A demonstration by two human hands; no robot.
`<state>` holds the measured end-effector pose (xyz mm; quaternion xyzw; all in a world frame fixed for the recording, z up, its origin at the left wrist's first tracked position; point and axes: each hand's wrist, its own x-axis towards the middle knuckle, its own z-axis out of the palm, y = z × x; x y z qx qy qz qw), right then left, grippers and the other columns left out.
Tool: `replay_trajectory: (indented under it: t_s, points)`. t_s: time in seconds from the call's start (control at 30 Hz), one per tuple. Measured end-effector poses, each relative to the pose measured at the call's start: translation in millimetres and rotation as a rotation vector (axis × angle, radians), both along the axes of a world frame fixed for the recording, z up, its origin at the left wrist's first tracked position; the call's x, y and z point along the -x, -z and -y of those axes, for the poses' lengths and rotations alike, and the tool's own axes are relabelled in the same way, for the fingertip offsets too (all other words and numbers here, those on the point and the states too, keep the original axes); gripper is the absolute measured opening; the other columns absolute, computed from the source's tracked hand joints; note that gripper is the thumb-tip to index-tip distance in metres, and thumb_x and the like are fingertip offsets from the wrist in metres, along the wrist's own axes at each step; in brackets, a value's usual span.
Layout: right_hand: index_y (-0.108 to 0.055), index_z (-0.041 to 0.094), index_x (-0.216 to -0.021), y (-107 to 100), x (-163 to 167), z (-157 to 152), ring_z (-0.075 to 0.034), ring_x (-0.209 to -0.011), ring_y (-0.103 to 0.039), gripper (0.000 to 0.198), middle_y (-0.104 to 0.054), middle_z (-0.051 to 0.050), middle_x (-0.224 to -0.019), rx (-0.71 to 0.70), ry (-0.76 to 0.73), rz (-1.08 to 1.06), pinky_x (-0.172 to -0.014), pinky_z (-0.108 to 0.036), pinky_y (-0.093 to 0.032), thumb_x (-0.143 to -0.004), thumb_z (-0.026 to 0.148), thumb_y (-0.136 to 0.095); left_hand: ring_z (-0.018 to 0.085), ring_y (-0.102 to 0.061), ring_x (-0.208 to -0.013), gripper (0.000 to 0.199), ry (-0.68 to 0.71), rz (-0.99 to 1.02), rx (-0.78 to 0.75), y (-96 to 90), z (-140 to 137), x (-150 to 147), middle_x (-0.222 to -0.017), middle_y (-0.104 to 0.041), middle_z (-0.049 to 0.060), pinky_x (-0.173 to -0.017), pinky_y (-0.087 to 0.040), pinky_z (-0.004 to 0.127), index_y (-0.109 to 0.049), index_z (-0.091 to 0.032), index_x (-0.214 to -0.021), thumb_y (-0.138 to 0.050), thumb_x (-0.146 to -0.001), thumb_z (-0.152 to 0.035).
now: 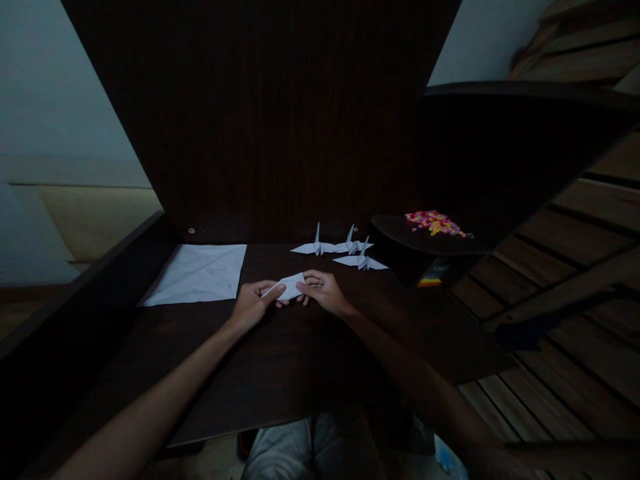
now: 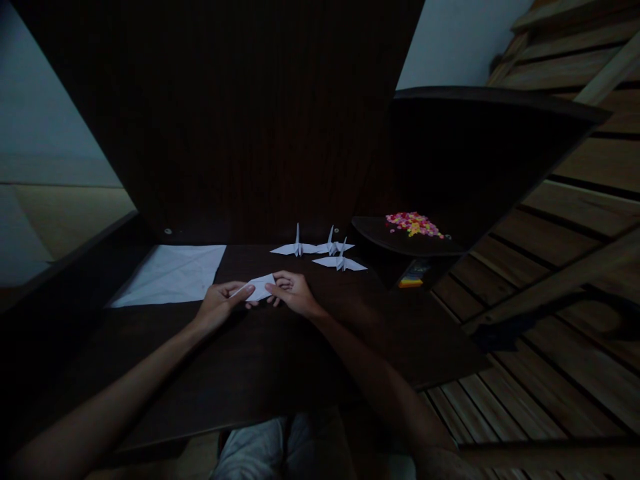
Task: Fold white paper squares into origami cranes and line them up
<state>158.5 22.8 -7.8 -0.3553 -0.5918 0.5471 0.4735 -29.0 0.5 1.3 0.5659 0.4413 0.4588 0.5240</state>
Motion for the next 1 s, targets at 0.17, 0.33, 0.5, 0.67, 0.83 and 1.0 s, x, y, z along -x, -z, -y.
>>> replay_trajectory:
  t_s: [0.17,0.33,0.5,0.67,0.83,1.0]
  points:
    - [-0.062,0.014,-0.073,3.2,0.5,-1.8,-0.009,-0.040,-0.053,0.035,-0.060,0.001,-0.056,0.057,0.021,-0.041,-0.033,-0.018,-0.039,-0.065,0.046,-0.073,0.016,-0.060,-0.049,0.039,0.065,-0.049,0.020,-2.1,0.7,1.4,-0.062,-0.071,0.008,-0.049,-0.046,0.025,-0.072,-0.012,-0.085,-0.072,-0.068,-0.048]
    - [-0.062,0.014,-0.074,2.6,4.9,0.7,-0.008,-0.039,-0.053,0.036,-0.060,0.001,-0.055,0.034,0.105,-0.074,-0.035,-0.019,-0.041,-0.065,0.047,-0.073,0.016,-0.063,-0.057,0.039,0.087,-0.004,0.042,-1.1,0.4,0.4,-0.068,-0.072,0.007,-0.057,-0.051,0.027,-0.070,-0.012,-0.089,-0.077,-0.063,-0.041]
    - [-0.060,0.015,-0.073,-0.1,8.0,2.1,-0.009,-0.039,-0.051,0.035,-0.057,0.003,-0.052,0.029,0.169,-0.054,-0.035,-0.019,-0.040,-0.067,0.048,-0.070,0.019,-0.067,-0.067,0.042,-0.008,0.042,0.053,3.6,-0.8,-0.8,-0.076,-0.073,0.007,-0.066,-0.053,0.030,-0.069,-0.012,-0.087,-0.081,-0.057,-0.038]
    - [-0.062,0.015,-0.073,-5.4,6.7,4.7,-0.005,-0.039,-0.045,0.029,-0.053,0.005,-0.051,-0.004,0.164,0.042,-0.034,-0.016,-0.031,-0.068,0.043,-0.070,0.019,-0.066,-0.067,0.043,-0.082,-0.028,0.024,-0.2,0.3,0.7,-0.077,-0.072,0.005,-0.062,-0.052,0.027,-0.069,-0.013,-0.087,-0.082,-0.053,-0.036]
    - [-0.064,0.014,-0.075,-5.3,6.8,4.7,-0.005,-0.038,-0.043,0.029,-0.051,0.006,-0.048,-0.022,0.138,0.040,-0.034,-0.016,-0.031,-0.070,0.042,-0.069,0.015,-0.064,-0.064,0.054,-0.141,0.015,-0.012,-1.8,0.0,0.2,-0.072,-0.069,0.001,-0.060,-0.051,0.025,-0.065,-0.013,-0.103,-0.081,-0.054,-0.029]
    - [-0.064,0.014,-0.075,-2.0,9.4,3.7,-0.011,-0.048,-0.058,0.033,-0.062,0.000,-0.057,0.016,0.128,-0.080,-0.043,-0.022,-0.048,-0.064,0.043,-0.075,0.014,-0.061,-0.062,0.046,-0.191,0.086,-0.054,0.6,-2.3,-1.1,-0.070,-0.067,0.002,-0.057,-0.050,0.025,-0.063,-0.013,-0.096,-0.078,-0.060,-0.036]
